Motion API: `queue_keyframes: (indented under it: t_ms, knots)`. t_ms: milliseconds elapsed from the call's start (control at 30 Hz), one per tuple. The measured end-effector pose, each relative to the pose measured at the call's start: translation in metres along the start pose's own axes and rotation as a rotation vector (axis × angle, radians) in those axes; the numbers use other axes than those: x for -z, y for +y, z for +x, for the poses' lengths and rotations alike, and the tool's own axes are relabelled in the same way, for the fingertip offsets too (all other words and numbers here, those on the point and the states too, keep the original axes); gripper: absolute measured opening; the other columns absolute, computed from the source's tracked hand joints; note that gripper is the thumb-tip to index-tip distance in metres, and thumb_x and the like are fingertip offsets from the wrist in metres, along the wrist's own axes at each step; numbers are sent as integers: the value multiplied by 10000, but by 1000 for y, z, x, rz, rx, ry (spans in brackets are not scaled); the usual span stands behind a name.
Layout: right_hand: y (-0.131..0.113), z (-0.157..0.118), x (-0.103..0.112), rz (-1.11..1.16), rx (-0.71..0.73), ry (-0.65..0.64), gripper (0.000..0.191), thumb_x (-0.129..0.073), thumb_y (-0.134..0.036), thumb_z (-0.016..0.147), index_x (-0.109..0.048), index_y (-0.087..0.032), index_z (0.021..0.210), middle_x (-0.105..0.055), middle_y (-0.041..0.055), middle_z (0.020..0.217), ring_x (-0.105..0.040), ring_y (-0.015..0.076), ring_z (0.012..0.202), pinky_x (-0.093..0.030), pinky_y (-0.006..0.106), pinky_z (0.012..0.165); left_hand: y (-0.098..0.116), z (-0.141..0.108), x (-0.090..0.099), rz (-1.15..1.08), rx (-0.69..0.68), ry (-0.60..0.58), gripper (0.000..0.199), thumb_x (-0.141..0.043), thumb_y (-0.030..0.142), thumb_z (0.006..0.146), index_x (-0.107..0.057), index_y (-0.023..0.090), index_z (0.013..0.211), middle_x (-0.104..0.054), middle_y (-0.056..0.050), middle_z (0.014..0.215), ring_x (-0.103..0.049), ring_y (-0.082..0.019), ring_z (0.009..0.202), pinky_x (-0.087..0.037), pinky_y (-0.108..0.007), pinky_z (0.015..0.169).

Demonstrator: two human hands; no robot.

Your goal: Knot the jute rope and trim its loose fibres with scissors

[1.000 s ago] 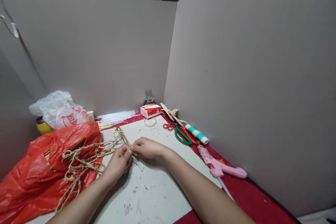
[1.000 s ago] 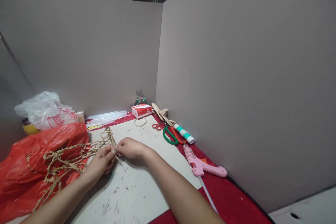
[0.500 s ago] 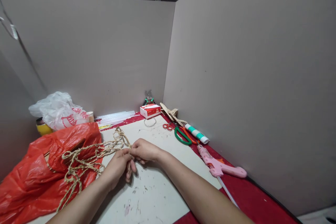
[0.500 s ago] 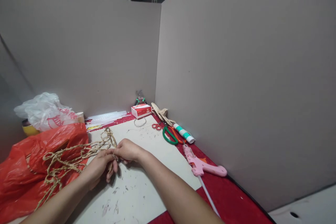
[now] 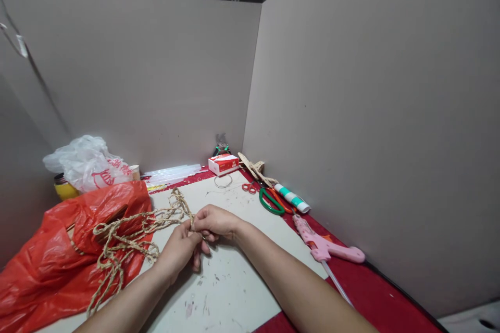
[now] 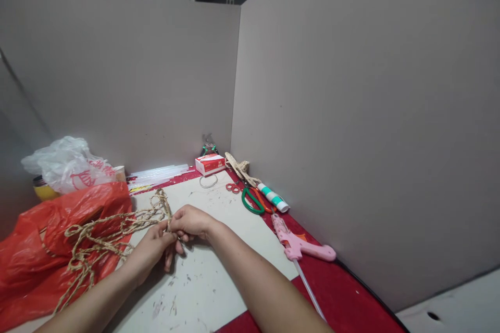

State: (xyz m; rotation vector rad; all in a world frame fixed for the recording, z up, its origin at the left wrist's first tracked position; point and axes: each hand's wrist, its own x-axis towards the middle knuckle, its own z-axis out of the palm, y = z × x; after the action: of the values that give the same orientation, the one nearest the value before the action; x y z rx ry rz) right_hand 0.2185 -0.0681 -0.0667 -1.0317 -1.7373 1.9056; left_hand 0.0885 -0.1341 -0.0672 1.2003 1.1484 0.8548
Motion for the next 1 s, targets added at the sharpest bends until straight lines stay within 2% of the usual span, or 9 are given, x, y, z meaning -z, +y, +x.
queue_keyframes:
  t_ms: [167,333,433,500,533,700,767,867,1000]
  knots:
    - [3,2,7,1,-6,16,164,-546,-141,706,-496,-153,550,-448,-77,382,-386,38,301,-207,154,294,9,-1,4,20,44,25,217,-559,335,713,-572,140,806,-644,-19,631,-448,-66,304,-330,-187,322]
    - [2,0,11,37,-13,-30,182,-585,-189,726,-499,-147,571,-441,-83,400,-390,31,307,-206,149,298,-1,11,18,-16,-24,128,244,-559,399,716,-526,157,720,-604,5,593,-450,-74,322,-352,-204,342]
    - [1,-1,11,61,-23,-36,179,-598,-201,729,-507,-145,586,-439,-85,404,-402,33,313,-214,147,303,-3,15,23,17,-101,277,234,-599,339,685,-543,155,819,-563,43,553,-425,-67,314,-323,-194,339]
    - [1,-1,12,94,-20,-38,194,-611,-212,728,-495,-148,586,-437,-86,403,-391,33,309,-211,149,305,0,14,22,41,-174,391,296,-633,300,658,-552,157,904,-583,44,609,-439,-62,332,-327,-192,350]
    - [1,0,12,114,-13,-44,206,-617,-221,729,-488,-149,585,-437,-85,404,-383,32,308,-209,149,306,1,12,21,37,-185,406,325,-646,298,652,-552,158,931,-598,38,641,-452,-64,343,-340,-197,358]
    - [4,0,15,155,10,-83,214,-635,-246,730,-498,-144,600,-442,-82,413,-373,31,315,-216,147,314,6,4,13,-99,11,185,311,-662,325,668,-532,151,891,-580,24,571,-514,-100,416,-439,-234,434]
    - [4,0,16,139,4,-82,208,-628,-246,737,-504,-142,606,-442,-81,411,-373,33,316,-217,149,314,5,4,13,-136,34,126,275,-664,292,662,-521,148,846,-592,11,600,-533,-95,459,-470,-240,480]
    - [4,-1,17,97,-6,-79,213,-633,-259,744,-509,-143,615,-435,-85,406,-371,33,315,-217,152,316,3,7,17,-164,27,82,232,-653,279,665,-524,144,803,-579,14,603,-512,-82,449,-456,-230,469]
    - [3,-2,17,30,-12,-101,229,-644,-286,750,-511,-144,628,-452,-83,411,-388,33,320,-223,150,326,-2,13,23,-105,16,101,190,-634,295,664,-541,146,735,-527,32,529,-449,-75,383,-392,-216,410]
